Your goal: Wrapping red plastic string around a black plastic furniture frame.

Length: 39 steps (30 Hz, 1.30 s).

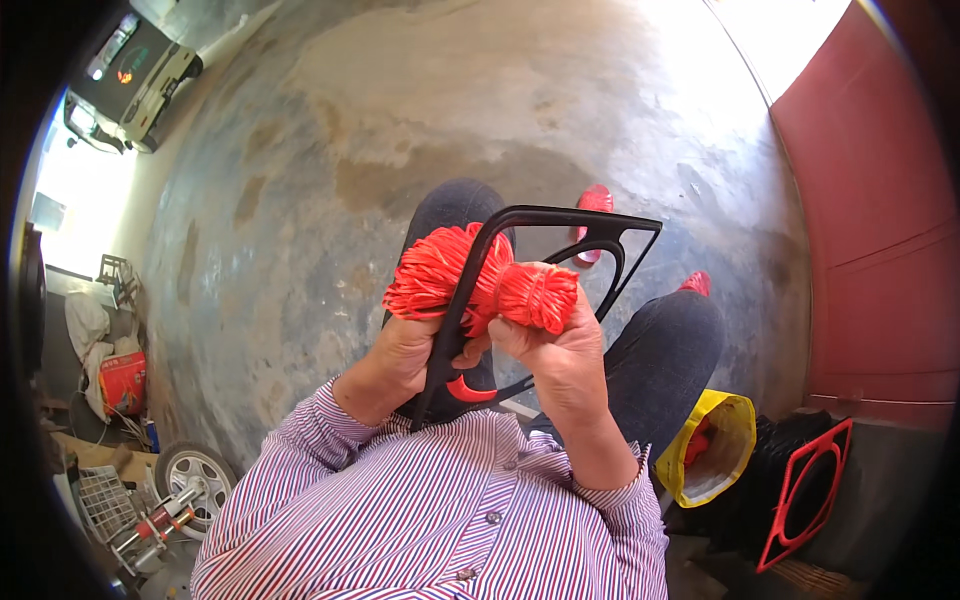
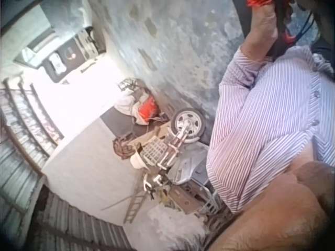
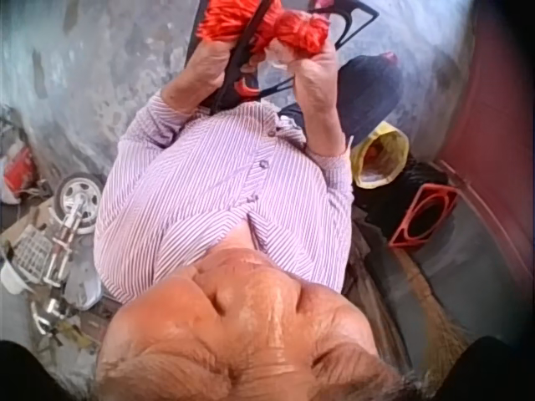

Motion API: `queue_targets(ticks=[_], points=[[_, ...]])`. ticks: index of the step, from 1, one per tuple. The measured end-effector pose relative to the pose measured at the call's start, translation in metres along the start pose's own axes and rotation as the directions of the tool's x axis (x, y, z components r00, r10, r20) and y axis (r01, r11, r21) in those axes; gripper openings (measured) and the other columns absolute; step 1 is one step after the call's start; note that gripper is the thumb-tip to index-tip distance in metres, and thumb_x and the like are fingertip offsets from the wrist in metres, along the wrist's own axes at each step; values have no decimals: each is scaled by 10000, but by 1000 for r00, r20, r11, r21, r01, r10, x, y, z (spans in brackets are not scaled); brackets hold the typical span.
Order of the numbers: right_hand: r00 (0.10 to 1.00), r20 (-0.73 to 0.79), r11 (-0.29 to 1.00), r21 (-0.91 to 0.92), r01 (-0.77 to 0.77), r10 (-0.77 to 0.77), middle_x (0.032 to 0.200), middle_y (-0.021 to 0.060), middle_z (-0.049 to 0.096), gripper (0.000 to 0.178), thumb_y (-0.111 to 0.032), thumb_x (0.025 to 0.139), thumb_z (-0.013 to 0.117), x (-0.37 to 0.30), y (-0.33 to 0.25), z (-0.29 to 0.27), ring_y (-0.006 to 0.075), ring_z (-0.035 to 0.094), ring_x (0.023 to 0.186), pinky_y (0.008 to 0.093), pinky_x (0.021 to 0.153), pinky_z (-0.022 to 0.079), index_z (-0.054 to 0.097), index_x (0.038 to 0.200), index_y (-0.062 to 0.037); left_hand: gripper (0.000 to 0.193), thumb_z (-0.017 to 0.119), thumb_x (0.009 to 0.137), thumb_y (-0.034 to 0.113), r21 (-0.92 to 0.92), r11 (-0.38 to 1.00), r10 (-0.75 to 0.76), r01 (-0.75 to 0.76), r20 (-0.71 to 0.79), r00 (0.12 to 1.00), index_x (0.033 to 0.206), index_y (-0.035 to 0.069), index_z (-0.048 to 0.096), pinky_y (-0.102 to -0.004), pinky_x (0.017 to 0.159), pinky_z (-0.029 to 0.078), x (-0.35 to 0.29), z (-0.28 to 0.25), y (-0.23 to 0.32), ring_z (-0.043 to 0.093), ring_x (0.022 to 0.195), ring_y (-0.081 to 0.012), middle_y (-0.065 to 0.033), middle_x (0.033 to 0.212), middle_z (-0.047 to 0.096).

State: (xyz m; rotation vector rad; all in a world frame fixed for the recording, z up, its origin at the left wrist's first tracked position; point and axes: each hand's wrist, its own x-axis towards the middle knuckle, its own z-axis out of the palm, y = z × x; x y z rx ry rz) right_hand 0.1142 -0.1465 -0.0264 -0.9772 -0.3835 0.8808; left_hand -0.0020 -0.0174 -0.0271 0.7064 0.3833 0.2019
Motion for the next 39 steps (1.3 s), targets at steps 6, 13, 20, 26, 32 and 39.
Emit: queue_targets(ticks=[6,13,20,26,32,39], points=[[950,-36,937,158,311,-310,1202,66,649,441,-54,863,734,13,-14,-20,183,636,1089,358,989,493,571,1273,-46,318,451,960,222,-48,999,9,-10,-36,999,1162,28,602,-265,563,418,-9,0,6,558,687,-142,-86,915,632],[987,-17,857,493,148,-161,1069,101,650,499,-497,993,504,12,-64,-63,251,643,968,454,982,445,553,1205,-47,552,358,926,281,-182,975,131,-131,-12,991,1321,-51,552,-277,564,423,-10,-39,8,562,731,-210,-213,1030,621],[955,279,694,708,-133,-102,708,84,539,541,-504,1050,337,7,-35,-103,197,491,533,397,706,450,485,1117,12,422,435,960,253,-222,961,144,-162,-95,985,1198,-51,606,-291,496,407,-11,-53,16,552,635,-208,-209,949,631],[951,287,732,672,-115,-114,708,85,537,546,-477,1059,324,18,-41,-128,164,479,524,332,587,415,505,1138,32,400,471,1001,269,-247,968,42,-44,-16,999,1160,-71,610,-263,433,380,-7,-62,19,509,523,-157,-165,774,634],[973,232,762,634,-133,-23,623,75,536,619,-558,1034,297,16,-9,-140,159,438,438,311,460,352,572,1095,-6,393,468,1015,284,-237,971,-32,40,37,999,1068,-79,610,-251,373,324,-2,-64,19,427,426,-134,-127,614,579],[953,-270,886,463,2,139,671,-20,545,241,-255,961,644,5,-9,-109,66,468,563,240,541,417,624,1058,-36,401,440,1019,287,-246,964,-114,106,-18,993,878,-52,601,-253,371,311,-1,-48,23,408,416,-135,-120,580,537]])
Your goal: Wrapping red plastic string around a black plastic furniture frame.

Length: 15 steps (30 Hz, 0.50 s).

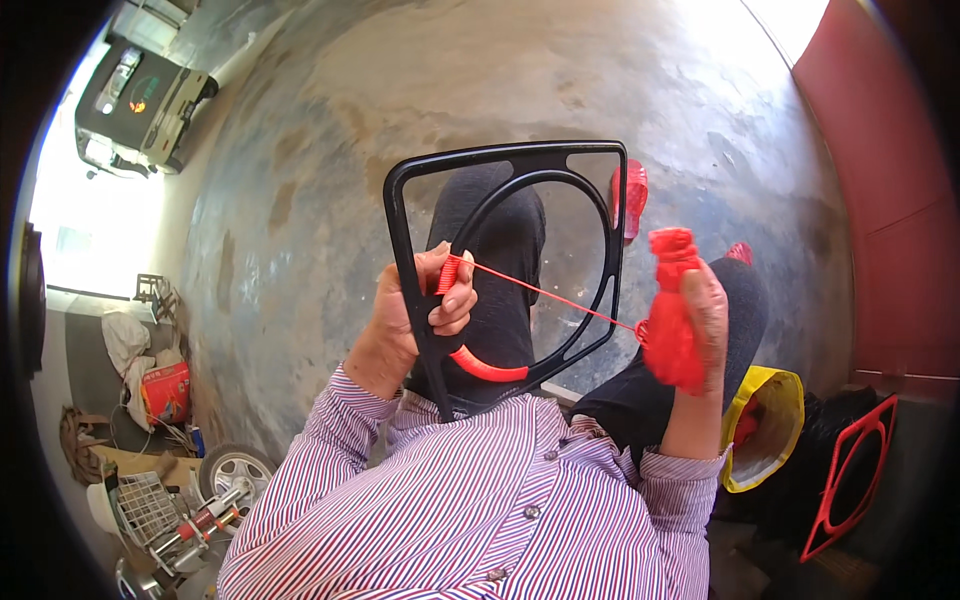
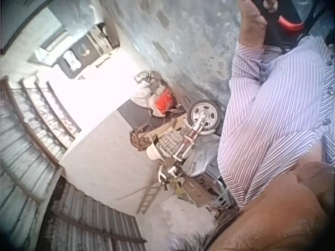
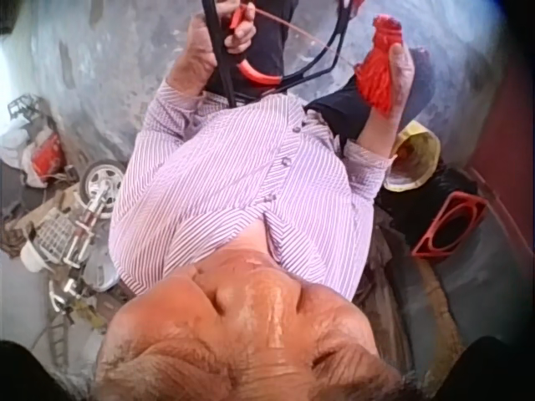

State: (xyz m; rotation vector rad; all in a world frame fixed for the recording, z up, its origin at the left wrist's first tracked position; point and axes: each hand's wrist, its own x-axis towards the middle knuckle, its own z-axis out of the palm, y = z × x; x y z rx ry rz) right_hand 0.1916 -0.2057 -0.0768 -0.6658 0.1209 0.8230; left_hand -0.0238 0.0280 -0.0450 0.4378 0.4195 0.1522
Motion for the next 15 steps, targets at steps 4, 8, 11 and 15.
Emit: queue_targets(ticks=[4,8,11,15], points=[[894,379,148,-895,420,-241,690,40,652,254,-209,836,781,3,24,8,80,601,608,272,572,491,670,974,-26,464,410,1028,309,105,992,-72,72,-6,997,904,-84,624,-246,389,332,-3,11,-1,412,423,-130,-138,614,567],[831,531,-256,-837,484,-168,649,159,641,386,-405,792,784,4,55,18,332,673,608,395,531,509,633,851,-54,472,452,1026,302,229,973,-54,37,69,996,1092,-134,621,-222,431,366,-8,19,-10,482,494,-103,-195,797,661],[782,603,-399,-763,508,-157,663,134,651,411,-461,809,741,10,72,25,329,672,627,423,562,518,599,789,-75,452,583,990,268,272,962,-5,-19,90,996,1247,-103,575,-218,482,421,-12,32,-18,542,587,-89,-210,1019,688],[810,559,-314,-812,492,-176,767,113,677,409,-457,819,723,14,70,47,312,681,697,413,634,524,667,859,-55,393,661,951,206,307,941,161,-145,-27,987,1270,-14,592,-241,544,497,-11,50,-32,583,619,-119,-169,1074,691]])
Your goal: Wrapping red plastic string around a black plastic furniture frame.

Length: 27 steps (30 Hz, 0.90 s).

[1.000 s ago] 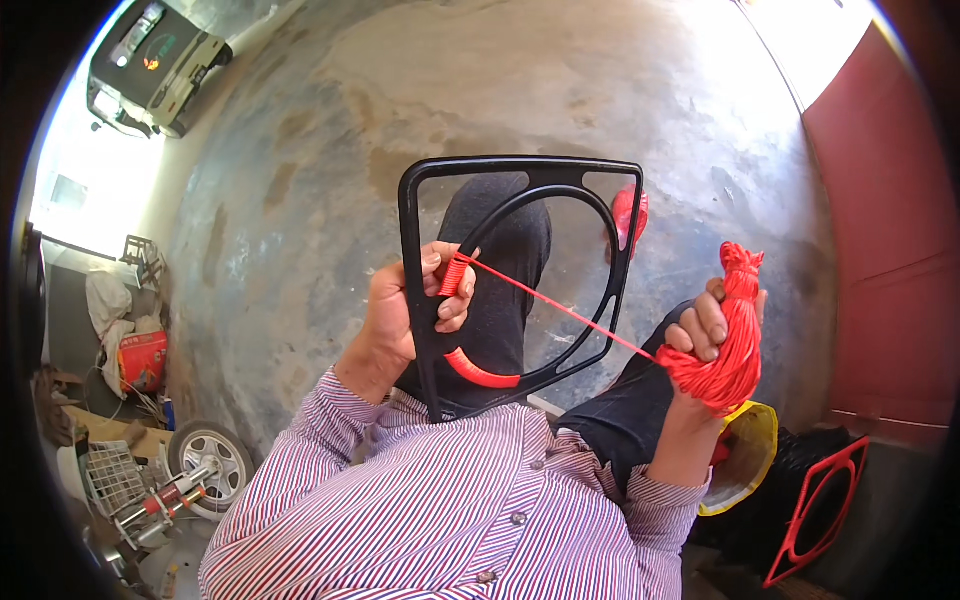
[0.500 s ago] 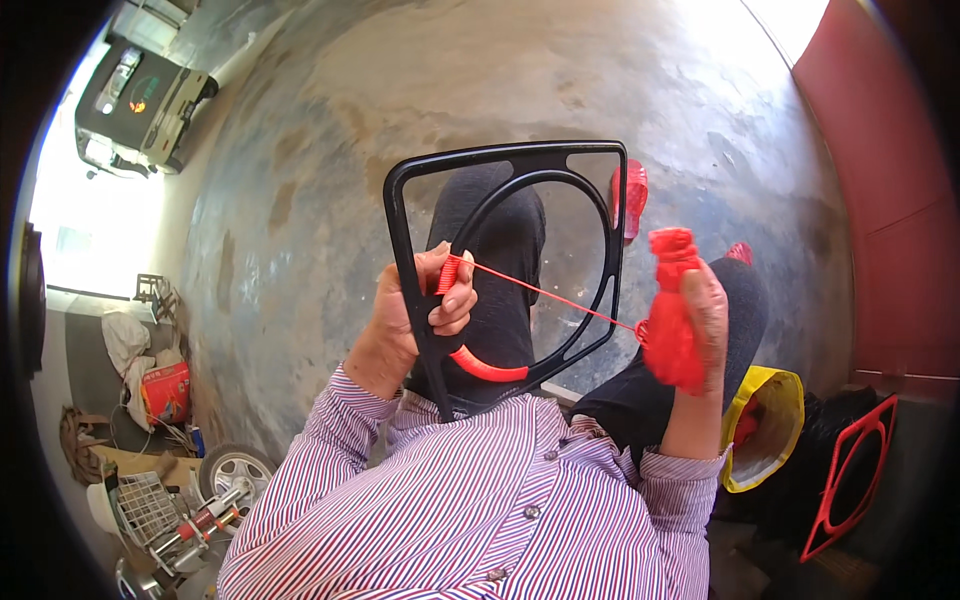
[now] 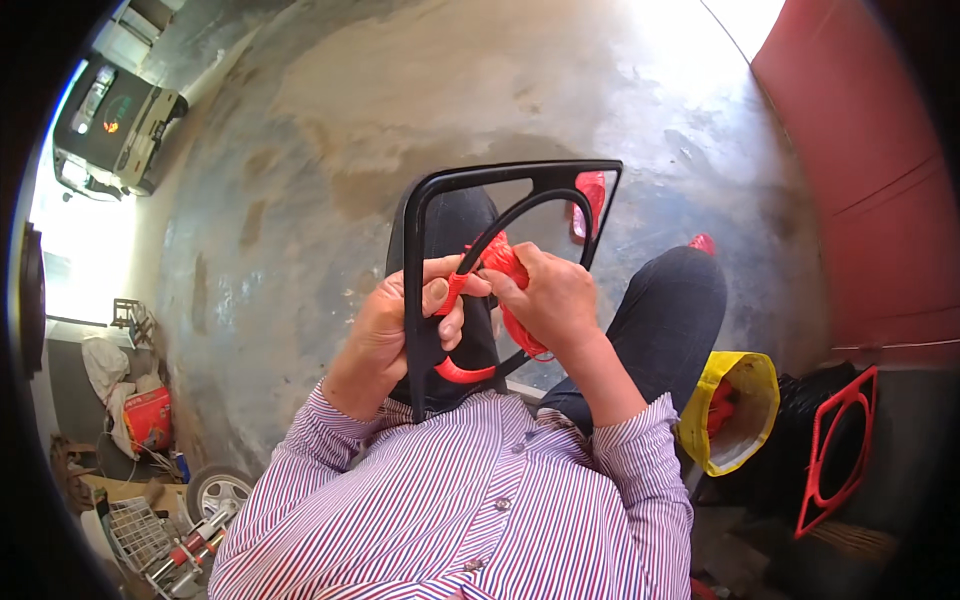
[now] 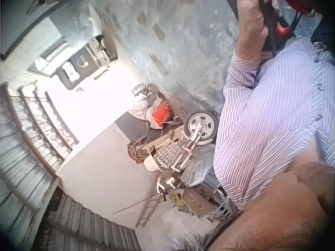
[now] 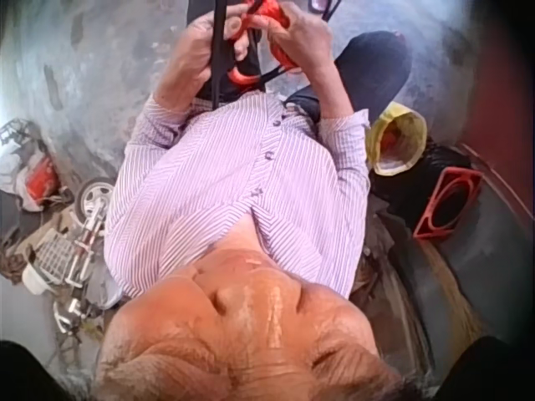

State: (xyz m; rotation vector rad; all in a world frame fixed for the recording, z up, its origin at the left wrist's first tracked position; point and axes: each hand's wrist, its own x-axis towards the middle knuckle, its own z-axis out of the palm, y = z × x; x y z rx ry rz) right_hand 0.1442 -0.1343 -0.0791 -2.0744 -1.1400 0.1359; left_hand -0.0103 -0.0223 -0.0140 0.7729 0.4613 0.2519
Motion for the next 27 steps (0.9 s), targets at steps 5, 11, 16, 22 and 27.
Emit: queue_targets(ticks=[5,11,16,22,27], points=[[998,-68,899,438,28,2,1022,94,611,339,-260,791,797,24,-11,-7,235,610,953,360,813,493,721,1021,-23,336,607,974,216,-20,999,-40,43,104,994,1221,-12,604,-244,530,469,-2,-2,-2,594,637,-153,-176,1032,682],[943,330,111,939,-324,-34,1333,83,550,609,-43,781,736,5,-8,-25,153,552,1180,295,1004,429,525,1348,30,703,324,985,599,-204,943,-202,262,274,940,1180,-3,629,-275,505,403,1,-2,0,556,592,-196,-203,870,661],[954,93,-97,987,-125,-285,1234,125,573,591,24,676,714,9,-11,-28,234,559,1188,352,1030,443,607,1257,35,763,229,975,655,-262,897,-266,356,322,908,1186,19,594,-321,508,430,2,0,-4,593,606,-254,-204,855,667],[980,82,-285,949,-132,-181,1256,186,596,548,-25,713,726,3,-25,-31,335,559,1234,438,1080,418,590,1240,34,529,417,953,422,-292,911,-304,292,3,953,1112,-45,609,-342,451,437,-1,25,-2,569,528,-266,-235,852,678],[968,250,-42,968,-248,38,1228,143,628,479,-14,800,713,-17,3,-30,249,617,1159,368,999,482,558,1252,20,383,487,945,317,-209,949,-213,236,126,969,1100,-14,601,-273,479,427,-1,-6,-6,605,612,-189,-144,846,662]])
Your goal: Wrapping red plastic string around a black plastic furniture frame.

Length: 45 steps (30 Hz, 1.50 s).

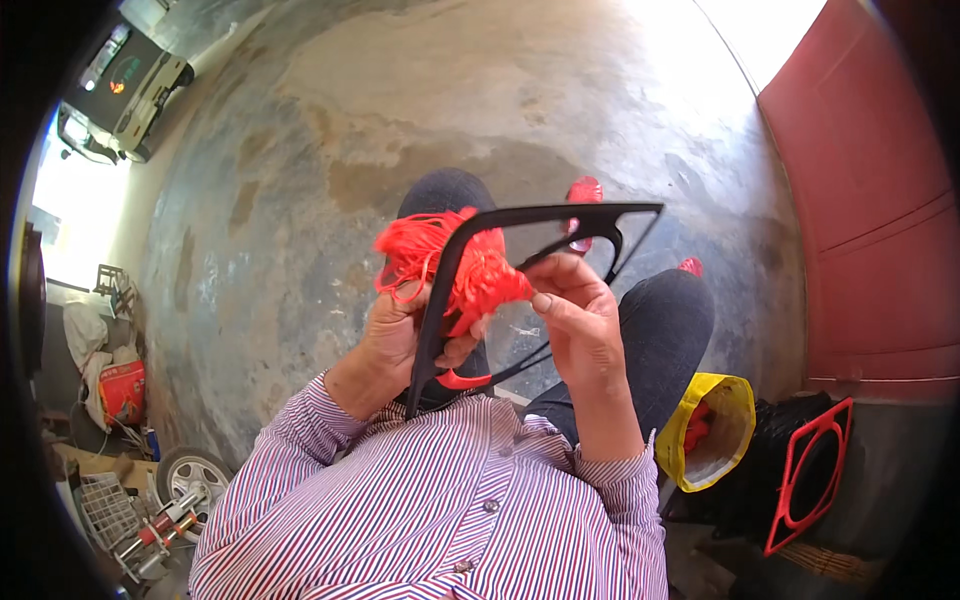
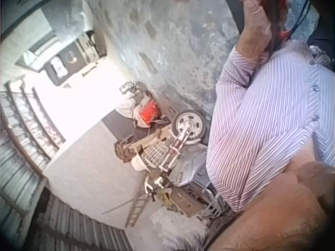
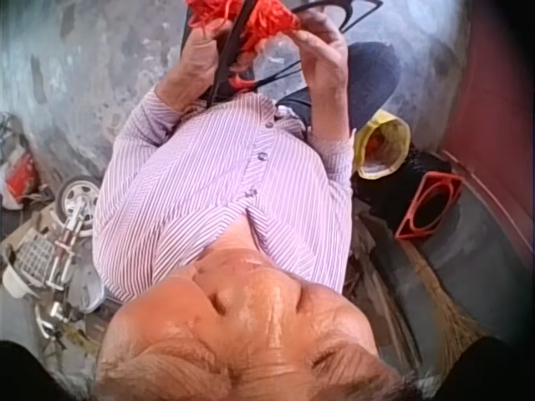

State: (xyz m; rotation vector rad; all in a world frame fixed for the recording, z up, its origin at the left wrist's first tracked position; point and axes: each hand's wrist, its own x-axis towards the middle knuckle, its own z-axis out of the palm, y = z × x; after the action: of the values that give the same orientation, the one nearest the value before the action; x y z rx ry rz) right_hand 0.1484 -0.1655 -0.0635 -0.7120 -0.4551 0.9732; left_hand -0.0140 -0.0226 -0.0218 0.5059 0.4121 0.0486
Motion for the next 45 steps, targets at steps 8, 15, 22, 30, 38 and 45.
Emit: queue_targets(ticks=[8,15,22,30,38,45], points=[[996,-33,924,-376,62,-80,1206,67,608,585,58,778,760,-5,-7,53,144,588,1136,303,982,477,501,1298,-18,275,573,971,288,182,964,199,-194,-8,980,1118,58,596,-234,493,367,7,0,-8,520,600,-102,-51,859,630],[941,-46,914,-258,312,-334,1123,80,601,466,99,698,637,3,-15,31,161,588,1066,306,962,452,575,1144,-21,348,433,992,271,146,977,152,-154,25,988,1184,25,586,-240,527,375,-2,5,-2,524,635,-117,-77,905,638],[939,-254,919,257,298,-233,1117,136,618,440,-360,963,511,-7,-53,12,277,599,1054,472,1043,407,554,1246,-26,466,390,957,282,74,955,287,-287,16,958,1270,-12,569,-272,530,392,0,-11,7,543,684,-169,-153,956,635],[988,-142,979,185,85,-59,745,90,585,523,-522,1019,415,-35,-29,-16,179,545,560,341,599,462,558,1170,-43,424,393,960,309,-58,925,378,-376,37,925,1174,28,628,-306,496,427,-5,-51,21,540,623,-211,-221,939,614],[915,-348,979,-91,184,-204,846,46,638,207,-238,992,601,-31,-40,-36,112,575,635,251,606,490,558,1122,-83,373,458,980,288,-69,926,372,-372,-21,928,1120,-9,635,-303,458,404,-9,-59,24,511,560,-188,-207,847,633],[919,-226,373,-923,-96,-323,726,32,629,209,-135,878,711,-29,3,-45,95,583,622,274,582,482,568,993,-36,453,429,1017,283,-35,986,165,-162,105,981,1041,-117,641,-253,429,355,-11,-57,31,468,493,-136,-198,719,644]])
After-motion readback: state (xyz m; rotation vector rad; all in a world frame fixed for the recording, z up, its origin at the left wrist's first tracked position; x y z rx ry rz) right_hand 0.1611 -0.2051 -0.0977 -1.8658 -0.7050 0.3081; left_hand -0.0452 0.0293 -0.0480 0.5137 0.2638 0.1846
